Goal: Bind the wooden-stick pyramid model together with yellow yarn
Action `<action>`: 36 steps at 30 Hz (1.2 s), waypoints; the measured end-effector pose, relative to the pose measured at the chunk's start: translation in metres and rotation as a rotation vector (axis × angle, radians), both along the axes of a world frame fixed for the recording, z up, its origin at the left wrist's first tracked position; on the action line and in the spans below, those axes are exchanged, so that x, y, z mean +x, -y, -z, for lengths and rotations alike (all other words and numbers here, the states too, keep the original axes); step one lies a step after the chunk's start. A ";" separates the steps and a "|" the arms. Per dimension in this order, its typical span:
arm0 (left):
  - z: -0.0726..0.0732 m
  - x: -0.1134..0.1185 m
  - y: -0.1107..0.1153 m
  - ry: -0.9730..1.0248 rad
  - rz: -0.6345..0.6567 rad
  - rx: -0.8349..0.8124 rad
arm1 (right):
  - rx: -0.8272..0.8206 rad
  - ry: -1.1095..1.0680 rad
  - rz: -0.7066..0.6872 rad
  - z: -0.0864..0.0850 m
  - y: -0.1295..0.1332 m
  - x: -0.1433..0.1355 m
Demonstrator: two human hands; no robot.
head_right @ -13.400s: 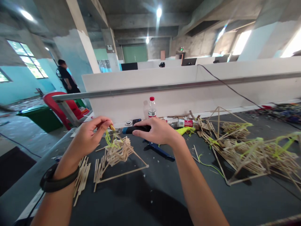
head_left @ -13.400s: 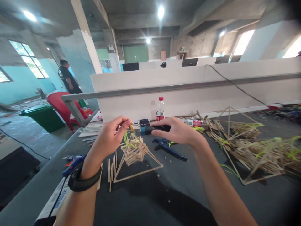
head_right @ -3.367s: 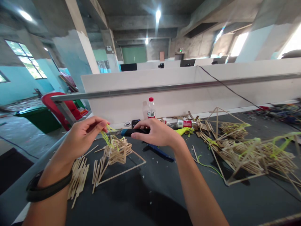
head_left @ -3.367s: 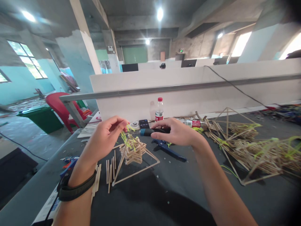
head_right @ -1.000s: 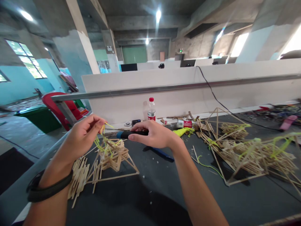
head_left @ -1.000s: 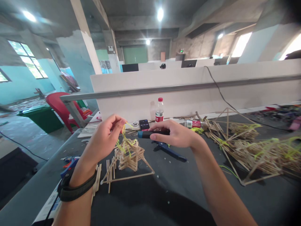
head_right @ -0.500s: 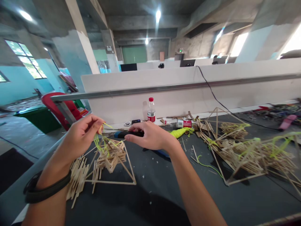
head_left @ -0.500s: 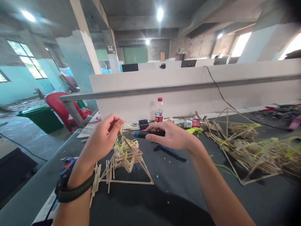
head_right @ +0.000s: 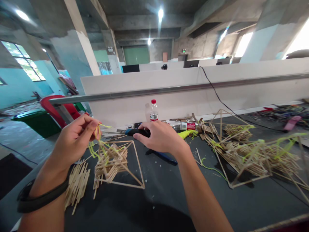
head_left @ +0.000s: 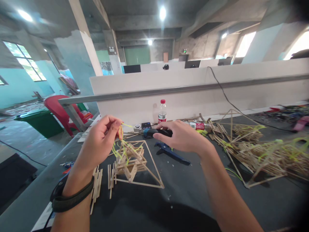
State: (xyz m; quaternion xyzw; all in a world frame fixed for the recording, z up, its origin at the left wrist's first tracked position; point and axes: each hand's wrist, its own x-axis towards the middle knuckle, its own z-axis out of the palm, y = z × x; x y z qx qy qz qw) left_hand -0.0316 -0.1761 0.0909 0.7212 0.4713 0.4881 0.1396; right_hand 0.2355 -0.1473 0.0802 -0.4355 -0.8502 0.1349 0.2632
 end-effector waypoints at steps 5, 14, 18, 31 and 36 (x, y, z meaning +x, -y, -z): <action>0.000 -0.001 -0.001 0.063 0.019 -0.056 | -0.109 -0.090 -0.155 -0.004 -0.004 0.009; 0.001 -0.001 0.000 0.037 0.032 -0.072 | -0.219 -0.113 -0.367 -0.010 0.002 0.007; 0.000 0.001 0.000 0.030 0.043 -0.076 | -0.203 -0.102 -0.374 -0.009 0.001 0.001; -0.001 0.002 0.003 0.020 0.025 -0.081 | -0.172 -0.122 -0.362 -0.006 0.000 -0.003; -0.002 0.003 0.003 -0.004 0.014 -0.063 | -0.183 -0.124 -0.367 -0.006 0.000 -0.004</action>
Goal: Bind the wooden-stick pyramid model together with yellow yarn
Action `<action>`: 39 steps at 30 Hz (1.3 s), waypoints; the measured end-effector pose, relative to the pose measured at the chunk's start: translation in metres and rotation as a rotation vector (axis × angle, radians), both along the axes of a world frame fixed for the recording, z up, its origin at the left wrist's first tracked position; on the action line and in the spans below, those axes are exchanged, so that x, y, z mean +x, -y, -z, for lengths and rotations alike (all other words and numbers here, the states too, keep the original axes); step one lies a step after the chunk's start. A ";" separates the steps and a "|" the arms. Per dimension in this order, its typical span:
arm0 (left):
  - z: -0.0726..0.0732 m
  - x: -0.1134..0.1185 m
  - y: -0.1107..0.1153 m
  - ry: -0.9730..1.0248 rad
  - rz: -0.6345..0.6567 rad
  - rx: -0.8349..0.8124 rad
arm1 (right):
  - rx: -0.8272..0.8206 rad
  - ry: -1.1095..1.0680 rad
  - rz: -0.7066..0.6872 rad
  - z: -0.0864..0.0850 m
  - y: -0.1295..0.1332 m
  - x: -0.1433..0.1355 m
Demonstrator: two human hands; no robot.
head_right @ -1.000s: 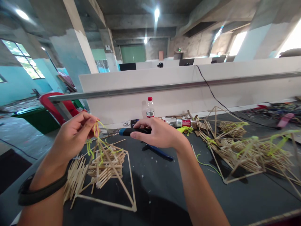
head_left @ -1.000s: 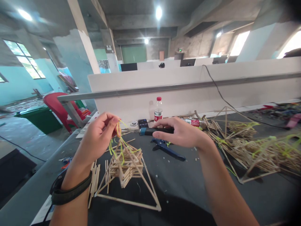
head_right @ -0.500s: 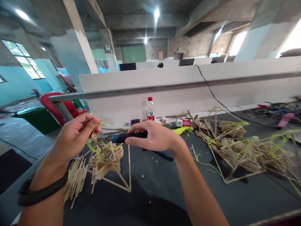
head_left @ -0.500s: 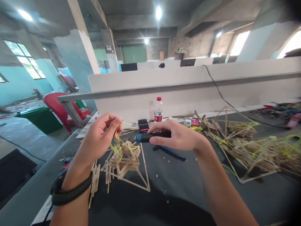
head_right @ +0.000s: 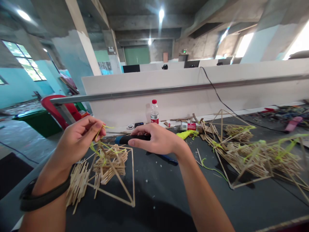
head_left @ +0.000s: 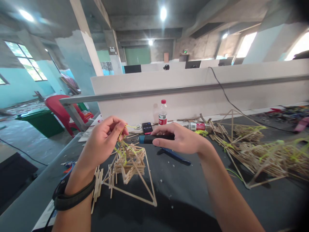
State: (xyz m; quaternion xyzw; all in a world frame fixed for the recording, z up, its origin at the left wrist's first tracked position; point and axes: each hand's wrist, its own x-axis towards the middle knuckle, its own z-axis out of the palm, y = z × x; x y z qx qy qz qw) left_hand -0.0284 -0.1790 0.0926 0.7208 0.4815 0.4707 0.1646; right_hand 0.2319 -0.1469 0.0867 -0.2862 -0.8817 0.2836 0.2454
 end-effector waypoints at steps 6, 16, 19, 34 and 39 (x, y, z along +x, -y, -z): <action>-0.001 0.001 0.000 0.002 0.003 0.032 | -0.021 0.001 -0.006 0.001 -0.003 0.000; 0.000 0.000 0.000 0.009 0.002 0.076 | -0.023 -0.005 -0.001 0.004 -0.007 0.000; 0.000 0.000 0.000 0.004 -0.004 0.087 | -0.021 0.002 -0.005 0.004 -0.006 -0.001; 0.001 -0.003 -0.002 -0.005 -0.030 0.073 | -0.073 0.027 0.007 0.007 -0.006 -0.007; 0.002 0.000 -0.003 -0.001 -0.029 0.050 | -0.007 0.055 0.070 0.004 -0.002 -0.009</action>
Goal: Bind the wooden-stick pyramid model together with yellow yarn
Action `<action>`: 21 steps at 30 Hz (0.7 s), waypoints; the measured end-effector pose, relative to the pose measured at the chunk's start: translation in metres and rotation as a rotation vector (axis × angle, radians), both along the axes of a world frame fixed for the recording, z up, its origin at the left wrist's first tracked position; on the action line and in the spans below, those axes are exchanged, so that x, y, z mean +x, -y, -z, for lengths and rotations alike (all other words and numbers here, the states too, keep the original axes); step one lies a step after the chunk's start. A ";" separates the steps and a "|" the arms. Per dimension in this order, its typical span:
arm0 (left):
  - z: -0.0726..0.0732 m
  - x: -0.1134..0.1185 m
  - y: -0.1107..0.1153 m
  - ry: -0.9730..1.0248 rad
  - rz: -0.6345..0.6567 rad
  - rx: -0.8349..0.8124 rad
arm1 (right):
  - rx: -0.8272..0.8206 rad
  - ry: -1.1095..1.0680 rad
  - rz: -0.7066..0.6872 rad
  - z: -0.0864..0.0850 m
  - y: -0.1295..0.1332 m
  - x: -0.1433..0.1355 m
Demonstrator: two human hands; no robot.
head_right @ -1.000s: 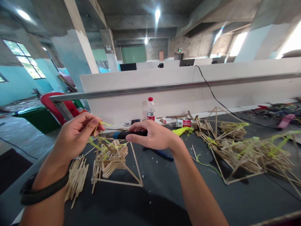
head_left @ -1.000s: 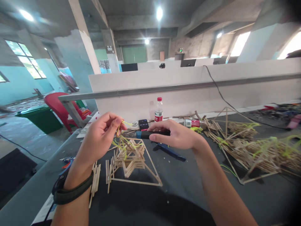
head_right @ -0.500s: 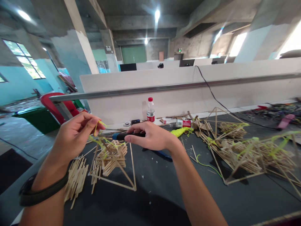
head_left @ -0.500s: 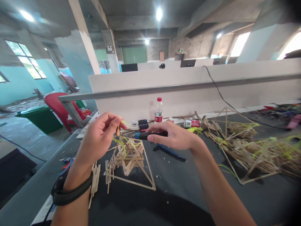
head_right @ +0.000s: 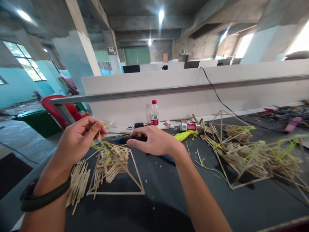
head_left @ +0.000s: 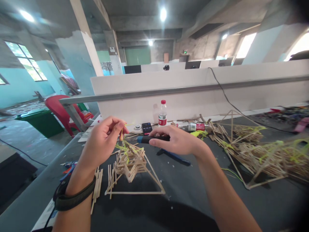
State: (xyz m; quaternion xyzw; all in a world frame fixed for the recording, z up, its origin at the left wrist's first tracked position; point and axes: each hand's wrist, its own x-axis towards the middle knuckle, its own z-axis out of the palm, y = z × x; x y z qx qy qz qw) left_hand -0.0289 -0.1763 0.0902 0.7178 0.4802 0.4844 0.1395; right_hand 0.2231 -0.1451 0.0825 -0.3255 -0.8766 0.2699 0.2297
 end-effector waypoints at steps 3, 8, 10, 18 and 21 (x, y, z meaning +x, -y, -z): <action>0.001 0.002 -0.001 0.009 0.034 -0.028 | 0.018 0.014 0.024 0.000 0.001 0.002; 0.007 0.001 -0.007 0.016 0.027 -0.051 | 0.078 0.030 0.096 0.000 0.002 0.006; 0.008 0.001 -0.009 0.021 0.016 -0.053 | 0.109 0.042 0.132 0.001 0.002 0.007; -0.001 0.001 0.000 0.032 0.033 -0.058 | 0.171 0.122 0.362 0.011 -0.017 0.019; 0.001 -0.001 -0.004 0.026 0.081 -0.094 | 0.038 0.033 0.198 0.004 -0.015 0.027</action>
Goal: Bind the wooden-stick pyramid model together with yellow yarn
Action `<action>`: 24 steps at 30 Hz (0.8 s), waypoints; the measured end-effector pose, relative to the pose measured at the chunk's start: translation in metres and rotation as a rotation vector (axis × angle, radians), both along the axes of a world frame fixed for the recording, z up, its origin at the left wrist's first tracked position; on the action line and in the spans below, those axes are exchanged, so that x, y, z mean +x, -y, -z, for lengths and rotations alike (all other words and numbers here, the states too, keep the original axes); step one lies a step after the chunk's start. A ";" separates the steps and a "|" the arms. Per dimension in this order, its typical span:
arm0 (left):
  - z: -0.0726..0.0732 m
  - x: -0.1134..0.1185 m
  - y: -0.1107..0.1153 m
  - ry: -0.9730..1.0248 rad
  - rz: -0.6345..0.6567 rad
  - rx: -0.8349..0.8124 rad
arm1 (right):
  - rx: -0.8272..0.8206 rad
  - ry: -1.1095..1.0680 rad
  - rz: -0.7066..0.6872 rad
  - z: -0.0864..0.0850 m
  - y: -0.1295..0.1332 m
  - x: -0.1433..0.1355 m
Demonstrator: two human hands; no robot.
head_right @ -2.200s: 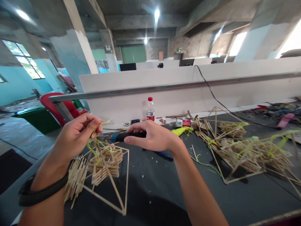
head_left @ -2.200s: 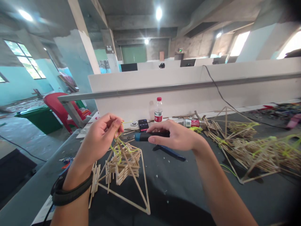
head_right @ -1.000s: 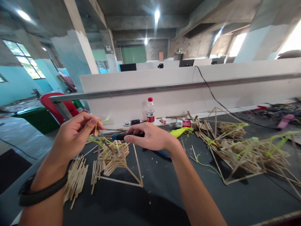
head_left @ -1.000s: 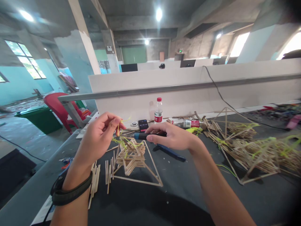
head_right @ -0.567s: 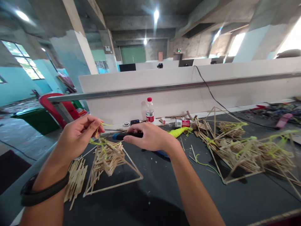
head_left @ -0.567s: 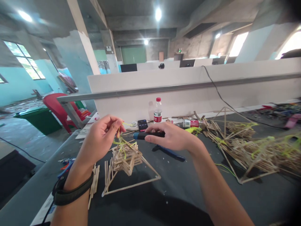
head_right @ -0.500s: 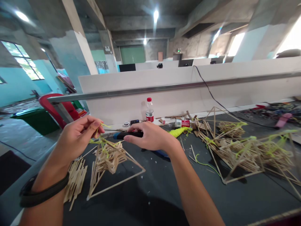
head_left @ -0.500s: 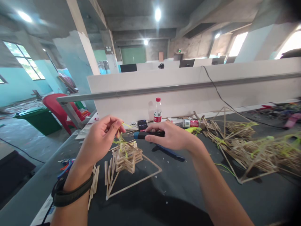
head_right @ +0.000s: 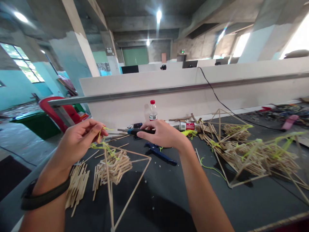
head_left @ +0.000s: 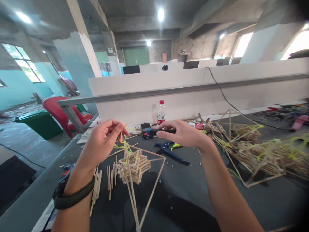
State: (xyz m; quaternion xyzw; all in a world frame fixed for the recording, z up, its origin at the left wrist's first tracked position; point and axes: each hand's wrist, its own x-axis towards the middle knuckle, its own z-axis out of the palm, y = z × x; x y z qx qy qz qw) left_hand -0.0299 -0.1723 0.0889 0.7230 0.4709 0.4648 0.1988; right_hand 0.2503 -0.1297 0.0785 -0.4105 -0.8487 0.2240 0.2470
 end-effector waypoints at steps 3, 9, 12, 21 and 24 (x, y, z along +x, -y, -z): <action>0.003 -0.002 -0.005 -0.002 0.030 -0.002 | -0.125 -0.023 -0.118 -0.007 0.006 0.006; 0.003 -0.001 -0.002 -0.019 0.019 0.023 | -0.205 -0.043 -0.227 -0.008 0.006 0.001; 0.002 0.000 0.000 -0.010 0.011 0.037 | -0.188 -0.047 -0.245 -0.006 0.005 -0.005; 0.000 0.003 0.005 0.029 0.043 0.043 | -0.181 -0.046 -0.246 0.000 0.006 -0.020; -0.001 0.004 0.007 0.040 0.041 0.053 | -0.153 -0.045 -0.239 0.003 0.006 -0.026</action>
